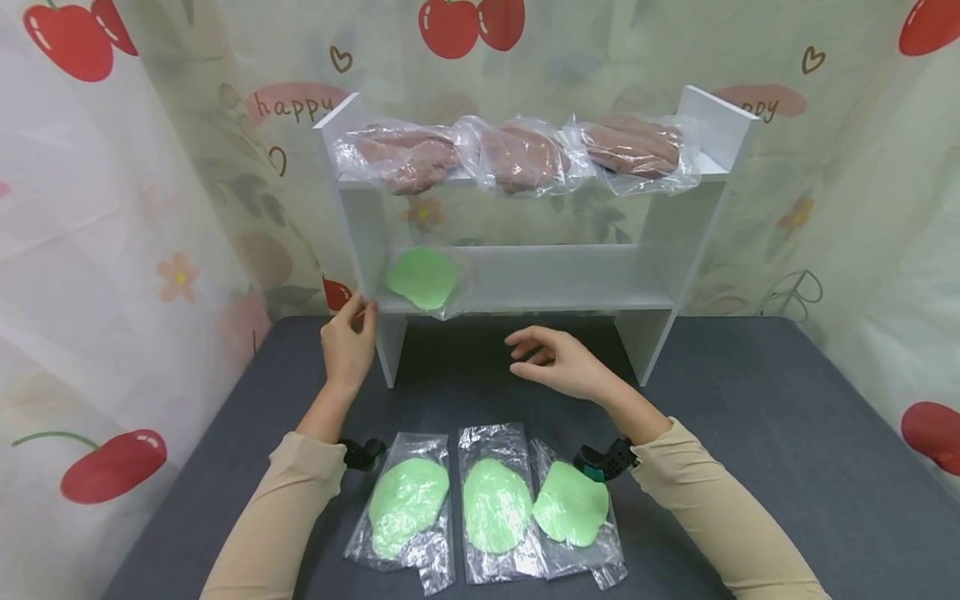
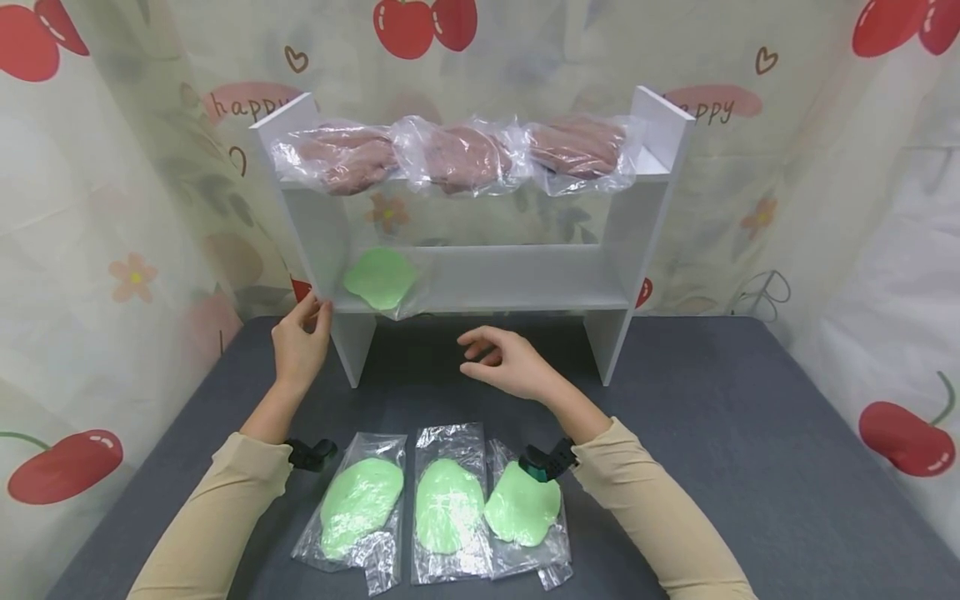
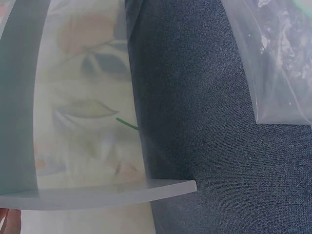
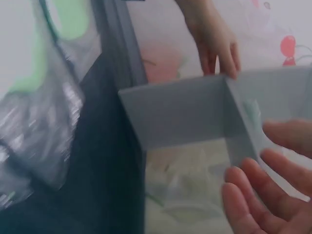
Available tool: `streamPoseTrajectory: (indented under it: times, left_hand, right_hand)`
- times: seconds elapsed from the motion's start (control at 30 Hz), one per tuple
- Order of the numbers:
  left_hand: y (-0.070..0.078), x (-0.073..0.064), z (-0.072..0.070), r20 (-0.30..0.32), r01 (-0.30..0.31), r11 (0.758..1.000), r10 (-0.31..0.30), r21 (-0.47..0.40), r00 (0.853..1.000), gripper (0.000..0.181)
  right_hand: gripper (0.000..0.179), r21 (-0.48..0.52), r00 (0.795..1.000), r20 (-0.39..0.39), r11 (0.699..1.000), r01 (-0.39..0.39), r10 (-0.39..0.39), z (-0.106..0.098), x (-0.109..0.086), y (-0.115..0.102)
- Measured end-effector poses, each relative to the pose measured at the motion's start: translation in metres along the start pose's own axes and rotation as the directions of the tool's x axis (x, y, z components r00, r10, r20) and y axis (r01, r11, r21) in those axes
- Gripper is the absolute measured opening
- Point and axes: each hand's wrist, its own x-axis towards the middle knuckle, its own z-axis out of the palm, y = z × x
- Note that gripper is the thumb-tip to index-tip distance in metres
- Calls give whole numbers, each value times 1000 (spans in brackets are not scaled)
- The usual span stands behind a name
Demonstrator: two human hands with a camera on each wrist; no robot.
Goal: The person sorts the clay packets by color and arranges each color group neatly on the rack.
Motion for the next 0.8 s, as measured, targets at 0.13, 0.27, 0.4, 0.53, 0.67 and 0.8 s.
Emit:
streamPoseTrajectory:
  times: [0.13, 0.27, 0.4, 0.53, 0.67, 0.8]
  left_hand:
    - [-1, 0, 0, 4, 0, 1000, 0, 4, 1000, 35]
    - [-1, 0, 0, 4, -3, 1000, 3, 6, 1000, 35]
    - [-2, 0, 0, 0, -5, 1000, 5, 3, 1000, 35]
    - [-2, 0, 0, -2, -12, 1000, 12, 0, 1000, 35]
    - [-2, 0, 1, 1, -12, 1000, 12, -2, 1000, 35]
    - [-2, 0, 1, 1, -12, 1000, 12, -4, 1000, 35]
  right_hand:
    - [42, -14, 995, 95, 1000, 10, -9, -5, -17, 17]
    - [44, -15, 983, 181, 1000, -5, 7, -8, -34, 34]
    - [49, -15, 959, 282, 999, -30, 33, -11, -48, 48]
    - [56, -3, 934, 353, 998, -63, 59, -11, -63, 62]
    - [62, 5, 914, 396, 995, -100, 90, -9, -75, 72]
    - [66, 5, 898, 432, 996, -94, 82, -5, -84, 79]
